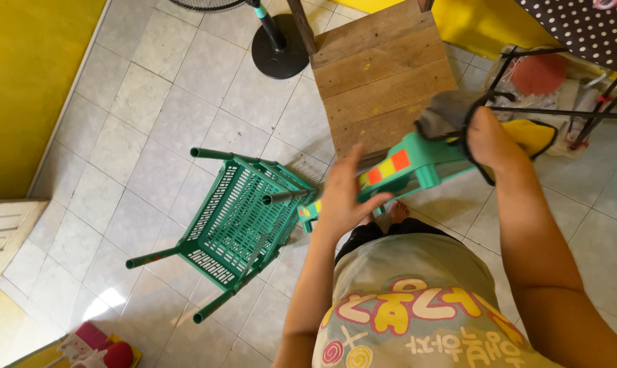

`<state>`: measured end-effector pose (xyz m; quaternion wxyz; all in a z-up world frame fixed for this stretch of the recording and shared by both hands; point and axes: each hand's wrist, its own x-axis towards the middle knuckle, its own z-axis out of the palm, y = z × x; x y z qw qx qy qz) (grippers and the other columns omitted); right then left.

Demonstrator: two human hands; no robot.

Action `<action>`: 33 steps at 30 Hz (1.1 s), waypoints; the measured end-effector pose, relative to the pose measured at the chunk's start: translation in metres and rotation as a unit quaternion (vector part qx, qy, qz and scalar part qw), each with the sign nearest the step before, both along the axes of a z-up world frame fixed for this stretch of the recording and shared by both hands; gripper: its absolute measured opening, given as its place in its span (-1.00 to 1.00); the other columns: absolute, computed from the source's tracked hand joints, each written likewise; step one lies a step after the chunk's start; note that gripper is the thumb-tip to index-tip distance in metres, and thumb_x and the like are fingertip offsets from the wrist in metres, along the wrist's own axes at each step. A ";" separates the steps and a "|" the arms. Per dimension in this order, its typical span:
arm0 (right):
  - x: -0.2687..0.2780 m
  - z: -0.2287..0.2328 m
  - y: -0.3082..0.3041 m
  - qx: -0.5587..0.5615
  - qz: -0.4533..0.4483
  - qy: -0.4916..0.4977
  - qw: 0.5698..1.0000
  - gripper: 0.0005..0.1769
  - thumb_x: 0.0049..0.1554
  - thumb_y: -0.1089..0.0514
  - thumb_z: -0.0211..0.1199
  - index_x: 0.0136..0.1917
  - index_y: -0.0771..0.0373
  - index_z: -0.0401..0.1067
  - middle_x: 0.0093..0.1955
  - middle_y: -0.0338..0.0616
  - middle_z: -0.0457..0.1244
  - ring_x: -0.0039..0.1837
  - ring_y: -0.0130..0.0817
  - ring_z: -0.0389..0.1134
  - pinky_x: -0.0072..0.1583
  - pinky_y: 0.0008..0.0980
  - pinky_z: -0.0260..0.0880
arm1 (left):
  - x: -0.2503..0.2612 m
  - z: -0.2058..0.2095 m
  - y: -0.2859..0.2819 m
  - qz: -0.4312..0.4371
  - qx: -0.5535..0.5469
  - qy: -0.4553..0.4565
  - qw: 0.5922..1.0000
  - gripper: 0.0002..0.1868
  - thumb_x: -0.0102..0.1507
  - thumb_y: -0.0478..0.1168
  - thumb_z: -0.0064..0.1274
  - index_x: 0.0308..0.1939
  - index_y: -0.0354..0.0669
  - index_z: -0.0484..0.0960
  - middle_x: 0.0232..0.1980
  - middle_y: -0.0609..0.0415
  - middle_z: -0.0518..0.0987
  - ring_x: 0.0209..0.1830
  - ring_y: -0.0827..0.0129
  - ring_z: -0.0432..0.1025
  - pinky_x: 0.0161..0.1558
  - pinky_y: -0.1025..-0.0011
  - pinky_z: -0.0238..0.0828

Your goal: The person assembles a green plastic basket by inserting four cylindrical legs into its base. Then, using a yellow and gray cloth, the person wipes the interior and exterior surfaces of a green plastic tray, flipping it over to clean both sides.

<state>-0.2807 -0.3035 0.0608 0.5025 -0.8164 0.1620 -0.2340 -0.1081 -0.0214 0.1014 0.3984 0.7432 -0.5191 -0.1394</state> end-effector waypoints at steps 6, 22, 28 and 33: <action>0.006 -0.007 0.014 -0.102 -0.115 -0.070 0.986 -0.62 0.25 0.37 0.11 0.33 0.39 0.42 0.40 0.07 0.30 0.48 -0.08 0.30 0.49 -0.20 0.27 | 0.002 0.004 -0.046 0.007 0.033 0.161 0.986 -0.46 0.14 0.06 0.39 -0.10 -0.27 0.50 -0.37 -0.13 0.58 -0.42 0.07 0.49 -0.29 0.25 0.46; 0.033 0.046 0.130 0.336 -0.156 -0.209 0.905 -0.62 0.39 0.18 0.04 0.42 0.36 0.31 0.40 -0.10 0.25 0.45 -0.29 0.25 0.50 -0.33 0.19 | -0.024 -0.038 -0.061 0.128 0.021 -0.003 0.992 -0.45 0.14 -0.11 0.32 -0.01 -0.34 0.37 -0.23 -0.27 0.57 -0.24 -0.25 0.48 -0.31 -0.01 0.39; 0.014 0.001 0.118 0.642 -0.158 -0.091 0.745 -0.60 0.27 0.09 0.06 0.33 0.21 0.40 0.29 -0.18 0.32 0.29 -0.32 0.33 0.31 -0.27 0.34 | -0.008 -0.027 -0.070 0.153 0.076 -0.011 0.985 -0.50 0.15 -0.12 0.29 -0.05 -0.29 0.36 -0.20 -0.25 0.59 -0.22 -0.26 0.48 -0.28 -0.05 0.39; 0.013 -0.040 0.113 0.373 -0.175 -0.129 0.902 -0.70 0.30 0.17 0.20 0.27 0.27 0.36 0.20 -0.13 0.28 0.24 -0.27 0.31 0.27 -0.20 0.35 | -0.007 -0.026 -0.073 0.153 0.105 0.011 0.983 -0.46 0.15 -0.05 0.33 -0.06 -0.28 0.35 -0.26 -0.31 0.58 -0.21 -0.29 0.47 -0.25 -0.09 0.38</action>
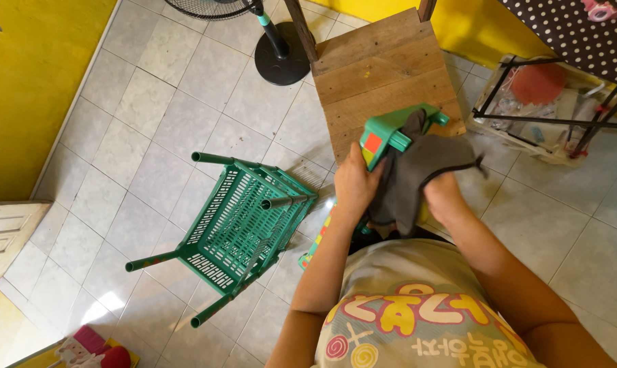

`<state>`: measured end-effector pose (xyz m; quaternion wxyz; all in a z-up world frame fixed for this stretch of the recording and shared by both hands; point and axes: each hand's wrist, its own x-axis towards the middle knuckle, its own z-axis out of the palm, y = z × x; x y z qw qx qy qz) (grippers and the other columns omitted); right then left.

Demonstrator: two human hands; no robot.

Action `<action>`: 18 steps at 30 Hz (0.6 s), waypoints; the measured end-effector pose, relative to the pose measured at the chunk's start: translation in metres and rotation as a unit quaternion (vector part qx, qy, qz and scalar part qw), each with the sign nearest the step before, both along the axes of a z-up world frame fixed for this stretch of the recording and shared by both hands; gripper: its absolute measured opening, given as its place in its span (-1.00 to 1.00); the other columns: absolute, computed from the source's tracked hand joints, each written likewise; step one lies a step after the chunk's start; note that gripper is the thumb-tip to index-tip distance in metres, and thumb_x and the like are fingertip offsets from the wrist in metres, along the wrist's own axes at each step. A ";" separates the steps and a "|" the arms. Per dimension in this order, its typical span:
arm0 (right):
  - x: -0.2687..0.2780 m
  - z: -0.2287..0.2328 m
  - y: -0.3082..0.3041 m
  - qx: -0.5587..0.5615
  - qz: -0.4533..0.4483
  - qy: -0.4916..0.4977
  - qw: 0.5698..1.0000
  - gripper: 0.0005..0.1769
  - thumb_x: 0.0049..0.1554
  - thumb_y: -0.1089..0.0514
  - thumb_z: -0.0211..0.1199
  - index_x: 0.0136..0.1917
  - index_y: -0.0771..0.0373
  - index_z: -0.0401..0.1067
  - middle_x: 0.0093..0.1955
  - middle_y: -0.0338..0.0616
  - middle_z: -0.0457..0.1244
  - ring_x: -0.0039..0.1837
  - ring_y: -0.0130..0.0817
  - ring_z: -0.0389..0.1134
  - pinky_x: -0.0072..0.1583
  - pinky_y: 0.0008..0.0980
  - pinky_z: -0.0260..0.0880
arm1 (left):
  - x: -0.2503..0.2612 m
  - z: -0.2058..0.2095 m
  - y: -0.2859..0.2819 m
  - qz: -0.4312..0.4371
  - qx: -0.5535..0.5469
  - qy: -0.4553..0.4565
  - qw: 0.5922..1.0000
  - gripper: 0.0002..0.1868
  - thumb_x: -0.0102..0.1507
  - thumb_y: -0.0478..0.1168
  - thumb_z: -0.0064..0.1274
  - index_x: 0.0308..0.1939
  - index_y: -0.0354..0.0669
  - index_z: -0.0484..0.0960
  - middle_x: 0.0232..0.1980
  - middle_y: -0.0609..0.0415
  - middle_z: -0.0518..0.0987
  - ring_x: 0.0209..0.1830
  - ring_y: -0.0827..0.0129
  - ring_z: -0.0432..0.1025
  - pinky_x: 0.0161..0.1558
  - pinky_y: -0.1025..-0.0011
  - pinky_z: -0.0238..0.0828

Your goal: The person assembles a green plastic basket by inserting four cylindrical legs into its base. Then, using a yellow and gray cloth, the person wipes the interior and exterior surfaces of a green plastic tray, flipping it over to clean both sides.

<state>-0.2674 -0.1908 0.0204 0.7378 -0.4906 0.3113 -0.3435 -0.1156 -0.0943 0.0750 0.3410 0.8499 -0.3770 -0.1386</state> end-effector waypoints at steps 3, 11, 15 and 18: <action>0.016 -0.002 0.003 -0.349 -0.034 0.121 0.929 -0.66 0.23 0.20 0.31 0.22 0.34 0.35 0.16 -0.01 0.26 0.22 -0.12 0.30 0.26 -0.13 0.32 | -0.008 -0.004 0.000 -0.021 -0.022 -0.011 0.999 -0.47 0.11 -0.12 0.28 -0.02 -0.29 0.36 -0.24 -0.30 0.59 -0.20 -0.28 0.48 -0.26 -0.09 0.38; 0.024 0.074 -0.038 -0.485 -0.080 0.197 0.848 -0.56 0.08 0.22 0.30 0.22 0.44 0.43 0.13 0.12 0.34 0.15 -0.05 0.38 0.18 -0.24 0.36 | 0.010 0.010 0.015 -0.015 0.005 0.065 0.998 -0.49 0.13 0.05 0.36 -0.16 -0.25 0.47 -0.33 -0.25 0.61 -0.28 -0.21 0.52 -0.25 -0.01 0.42; 0.020 0.101 -0.042 -0.506 0.007 0.280 0.816 -0.78 0.19 0.32 0.10 0.10 0.34 0.45 0.17 0.10 0.34 0.27 -0.01 0.36 0.35 -0.22 0.33 | 0.001 0.016 0.018 -0.033 -0.042 0.084 0.995 -0.49 0.08 0.03 0.37 -0.12 -0.22 0.52 -0.29 -0.23 0.63 -0.26 -0.16 0.54 -0.24 0.07 0.47; 0.024 0.089 -0.028 -0.565 0.058 0.213 0.795 -0.70 0.17 0.28 0.09 0.17 0.40 0.40 0.23 0.18 0.29 0.34 0.08 0.31 0.46 -0.13 0.25 | -0.015 0.014 0.021 -0.044 -0.092 0.077 0.992 -0.50 0.06 -0.06 0.36 -0.05 -0.21 0.54 -0.23 -0.19 0.64 -0.21 -0.13 0.55 -0.21 0.13 0.48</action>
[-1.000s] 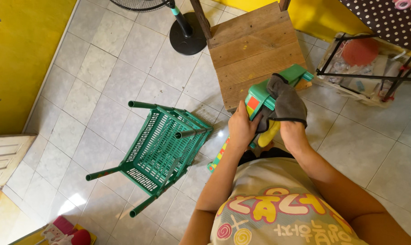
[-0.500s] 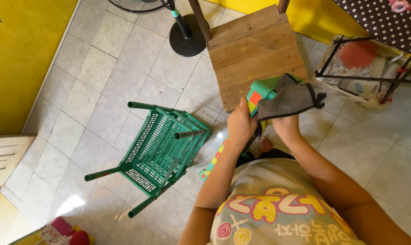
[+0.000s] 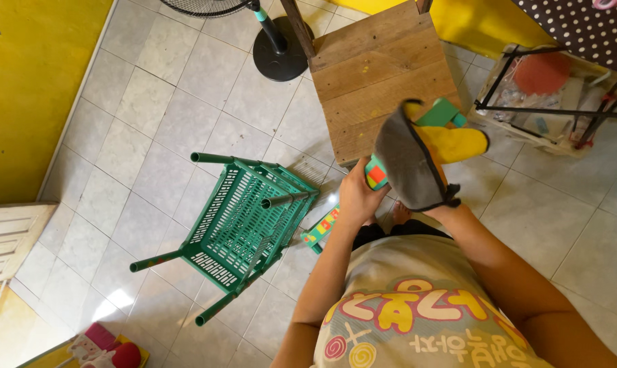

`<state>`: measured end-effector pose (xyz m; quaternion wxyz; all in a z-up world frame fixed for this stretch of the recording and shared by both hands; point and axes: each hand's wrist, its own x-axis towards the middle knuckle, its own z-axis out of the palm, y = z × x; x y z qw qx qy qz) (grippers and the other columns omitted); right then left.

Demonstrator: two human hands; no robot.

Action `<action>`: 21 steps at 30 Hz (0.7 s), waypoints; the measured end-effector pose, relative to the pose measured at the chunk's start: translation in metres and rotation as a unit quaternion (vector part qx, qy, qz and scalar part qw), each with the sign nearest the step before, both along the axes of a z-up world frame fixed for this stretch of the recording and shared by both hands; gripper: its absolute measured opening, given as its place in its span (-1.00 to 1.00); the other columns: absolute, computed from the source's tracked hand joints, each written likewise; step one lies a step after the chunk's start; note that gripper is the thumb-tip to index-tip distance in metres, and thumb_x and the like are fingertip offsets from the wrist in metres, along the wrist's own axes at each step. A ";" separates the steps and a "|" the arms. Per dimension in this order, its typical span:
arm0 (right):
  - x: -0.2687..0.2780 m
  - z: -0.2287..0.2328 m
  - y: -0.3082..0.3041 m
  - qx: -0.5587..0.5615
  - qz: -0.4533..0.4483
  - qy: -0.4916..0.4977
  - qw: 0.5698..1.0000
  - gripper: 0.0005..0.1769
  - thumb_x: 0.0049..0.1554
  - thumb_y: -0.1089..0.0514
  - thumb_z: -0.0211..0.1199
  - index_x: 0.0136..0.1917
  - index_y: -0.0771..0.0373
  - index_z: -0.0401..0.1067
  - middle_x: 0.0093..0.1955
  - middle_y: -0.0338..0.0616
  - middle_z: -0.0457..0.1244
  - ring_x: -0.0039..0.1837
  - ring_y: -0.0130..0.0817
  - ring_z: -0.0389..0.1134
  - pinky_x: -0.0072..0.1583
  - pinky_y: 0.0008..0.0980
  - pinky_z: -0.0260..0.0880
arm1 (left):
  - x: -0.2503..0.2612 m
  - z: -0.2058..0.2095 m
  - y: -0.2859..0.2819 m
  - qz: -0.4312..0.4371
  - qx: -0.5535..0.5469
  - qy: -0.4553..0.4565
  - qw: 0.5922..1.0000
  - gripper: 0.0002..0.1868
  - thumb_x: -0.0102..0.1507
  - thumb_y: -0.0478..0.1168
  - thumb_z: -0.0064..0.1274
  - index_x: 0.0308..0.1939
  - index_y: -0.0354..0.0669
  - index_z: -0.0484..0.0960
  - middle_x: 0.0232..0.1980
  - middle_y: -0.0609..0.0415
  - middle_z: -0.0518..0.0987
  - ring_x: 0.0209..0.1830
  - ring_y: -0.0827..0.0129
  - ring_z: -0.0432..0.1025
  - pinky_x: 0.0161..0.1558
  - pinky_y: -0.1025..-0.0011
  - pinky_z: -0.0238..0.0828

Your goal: The person assembles a green plastic basket by inserting four cylindrical legs into its base. Then, using a yellow and gray cloth, the person wipes the interior and exterior surfaces of a green plastic tray, flipping it over to clean both sides.

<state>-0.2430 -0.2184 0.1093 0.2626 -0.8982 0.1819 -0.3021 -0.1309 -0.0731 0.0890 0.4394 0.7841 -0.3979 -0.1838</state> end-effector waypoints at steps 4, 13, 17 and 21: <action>-0.005 -0.032 -0.016 0.101 -0.021 -0.063 0.993 -0.60 0.27 0.27 0.05 0.34 0.44 0.33 0.35 0.22 0.26 0.38 0.07 0.28 0.45 -0.12 0.22 | -0.001 -0.002 0.016 0.009 -0.048 0.028 0.998 -0.58 0.04 -0.12 0.37 -0.14 -0.20 0.55 -0.28 -0.16 0.63 -0.28 -0.05 0.57 -0.21 0.21 0.50; -0.011 -0.071 0.029 0.089 0.011 -0.085 0.992 -0.53 0.26 0.23 0.07 0.41 0.43 0.33 0.45 0.25 0.19 0.47 0.18 0.20 0.48 0.00 0.14 | 0.014 -0.007 0.038 0.056 -0.087 0.106 0.989 -0.60 0.07 -0.22 0.37 -0.08 -0.29 0.64 -0.30 0.03 0.68 -0.33 0.45 0.51 -0.18 0.42 0.51; -0.018 -0.088 0.009 -0.082 -0.002 -0.065 0.995 -0.55 0.10 0.33 0.10 0.27 0.33 0.45 0.41 0.26 0.24 0.47 0.24 0.23 0.53 0.13 0.08 | 0.024 -0.003 0.058 0.048 -0.116 0.208 0.970 -0.62 0.08 -0.28 0.37 -0.08 -0.33 0.64 -0.23 0.18 0.65 -0.24 0.62 0.45 -0.12 0.52 0.49; -0.033 -0.110 -0.041 0.049 -0.113 -0.115 0.986 -0.79 0.24 0.33 0.11 0.14 0.30 0.47 0.20 0.07 0.34 0.28 0.10 0.38 0.29 -0.03 0.38 | 0.028 -0.003 0.071 0.051 -0.115 0.190 0.974 -0.63 0.07 -0.32 0.38 -0.09 -0.34 0.65 -0.26 0.17 0.64 -0.26 0.61 0.41 -0.15 0.53 0.46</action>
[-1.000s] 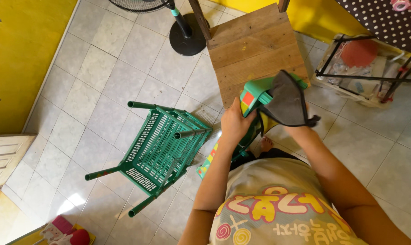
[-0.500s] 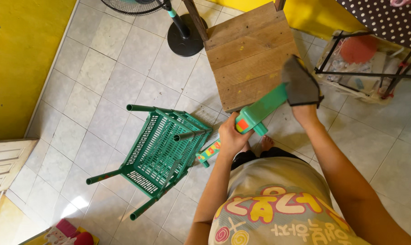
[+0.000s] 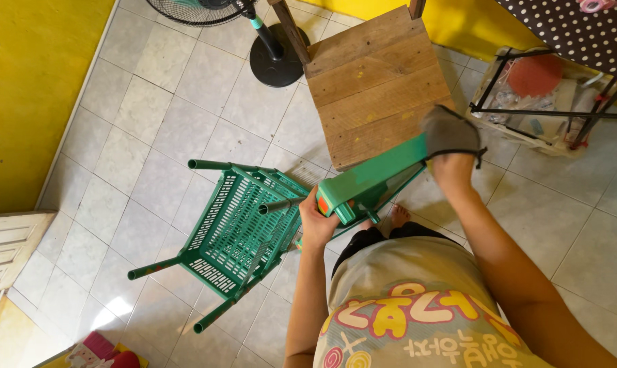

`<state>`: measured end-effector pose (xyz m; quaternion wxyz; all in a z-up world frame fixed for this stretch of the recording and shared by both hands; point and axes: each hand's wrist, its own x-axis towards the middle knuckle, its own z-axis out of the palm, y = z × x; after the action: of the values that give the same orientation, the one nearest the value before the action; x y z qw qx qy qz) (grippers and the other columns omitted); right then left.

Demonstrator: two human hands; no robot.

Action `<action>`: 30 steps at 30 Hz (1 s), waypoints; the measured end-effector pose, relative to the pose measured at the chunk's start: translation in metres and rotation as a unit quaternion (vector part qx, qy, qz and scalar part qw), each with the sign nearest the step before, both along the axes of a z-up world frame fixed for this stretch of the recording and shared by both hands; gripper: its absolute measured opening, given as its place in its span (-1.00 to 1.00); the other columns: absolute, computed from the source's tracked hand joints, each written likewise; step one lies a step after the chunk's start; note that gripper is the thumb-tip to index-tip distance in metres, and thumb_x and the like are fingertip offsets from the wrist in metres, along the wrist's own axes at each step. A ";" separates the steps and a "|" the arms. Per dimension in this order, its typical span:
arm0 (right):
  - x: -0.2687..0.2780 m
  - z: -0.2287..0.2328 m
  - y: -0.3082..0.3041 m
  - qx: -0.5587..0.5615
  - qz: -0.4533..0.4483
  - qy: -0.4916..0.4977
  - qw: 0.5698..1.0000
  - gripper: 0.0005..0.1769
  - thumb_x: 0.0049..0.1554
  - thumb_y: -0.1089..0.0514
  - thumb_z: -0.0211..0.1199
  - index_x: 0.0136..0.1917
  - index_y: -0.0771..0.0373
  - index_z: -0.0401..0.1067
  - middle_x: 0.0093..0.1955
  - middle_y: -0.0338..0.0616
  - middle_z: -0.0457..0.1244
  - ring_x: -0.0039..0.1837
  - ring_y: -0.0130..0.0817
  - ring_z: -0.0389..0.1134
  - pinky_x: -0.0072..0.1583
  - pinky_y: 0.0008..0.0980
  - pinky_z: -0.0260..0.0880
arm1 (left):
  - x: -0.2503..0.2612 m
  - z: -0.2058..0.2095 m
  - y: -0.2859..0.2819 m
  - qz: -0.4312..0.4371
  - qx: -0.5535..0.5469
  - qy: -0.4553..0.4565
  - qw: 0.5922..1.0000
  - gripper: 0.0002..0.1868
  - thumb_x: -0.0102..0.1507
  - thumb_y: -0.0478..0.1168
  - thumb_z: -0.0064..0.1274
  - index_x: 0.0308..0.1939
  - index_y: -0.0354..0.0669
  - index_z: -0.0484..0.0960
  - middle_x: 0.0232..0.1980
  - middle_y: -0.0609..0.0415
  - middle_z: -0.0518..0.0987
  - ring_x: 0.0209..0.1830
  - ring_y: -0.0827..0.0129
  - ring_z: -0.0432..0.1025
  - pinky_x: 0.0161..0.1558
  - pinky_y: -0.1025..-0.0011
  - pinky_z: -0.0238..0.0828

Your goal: The person assembles a green plastic basket by inserting four cylindrical legs into its base. Then, using a yellow and gray cloth, the person wipes the interior and exterior surfaces of a green plastic tray, flipping it over to clean both sides.

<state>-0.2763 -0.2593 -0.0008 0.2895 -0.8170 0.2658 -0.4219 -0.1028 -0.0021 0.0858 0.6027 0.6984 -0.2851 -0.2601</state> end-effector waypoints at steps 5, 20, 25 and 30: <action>-0.021 -0.043 -0.040 0.593 -0.014 -0.387 0.705 -0.81 0.42 0.10 0.13 0.20 0.24 0.42 0.12 -0.14 0.32 0.16 -0.26 0.39 0.23 -0.20 0.46 | 0.015 -0.006 0.019 -0.001 -0.007 0.008 1.000 -0.61 0.06 -0.33 0.36 -0.05 -0.32 0.64 -0.20 0.19 0.65 -0.23 0.59 0.46 -0.11 0.53 0.47; -0.010 -0.096 0.027 0.476 0.172 0.125 0.854 -0.64 0.15 0.19 0.09 0.22 0.19 0.42 0.00 -0.29 0.36 0.02 -0.49 0.33 0.07 -0.46 0.34 | 0.021 -0.023 0.024 0.143 -0.027 0.035 0.989 -0.72 0.18 -0.30 0.31 -0.09 -0.29 0.61 -0.19 0.21 0.61 -0.19 0.59 0.41 -0.06 0.53 0.38; -0.005 -0.112 0.014 0.507 0.018 0.109 0.855 -0.59 0.37 -0.09 0.27 0.06 0.36 0.47 -0.10 -0.16 0.26 -0.08 -0.44 0.21 -0.05 -0.38 0.25 | 0.026 0.012 0.027 0.194 -0.019 0.025 0.980 -0.74 0.20 -0.30 0.25 -0.06 -0.30 0.61 -0.15 0.18 0.64 -0.16 0.56 0.45 -0.01 0.51 0.42; 0.015 -0.115 -0.015 0.547 -0.070 -0.033 0.834 -0.62 0.30 -0.08 0.28 0.12 0.29 0.42 -0.01 -0.24 0.34 -0.02 -0.51 0.33 0.00 -0.46 0.37 | 0.009 0.048 0.023 0.183 0.041 -0.017 0.982 -0.62 0.10 -0.28 0.30 -0.04 -0.30 0.58 -0.19 0.12 0.64 -0.20 0.53 0.46 -0.07 0.48 0.45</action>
<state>-0.2614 -0.2743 -0.1156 0.6676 -0.4903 0.4997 -0.2535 -0.0936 0.0209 0.1342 0.6059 0.7673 -0.1524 -0.1449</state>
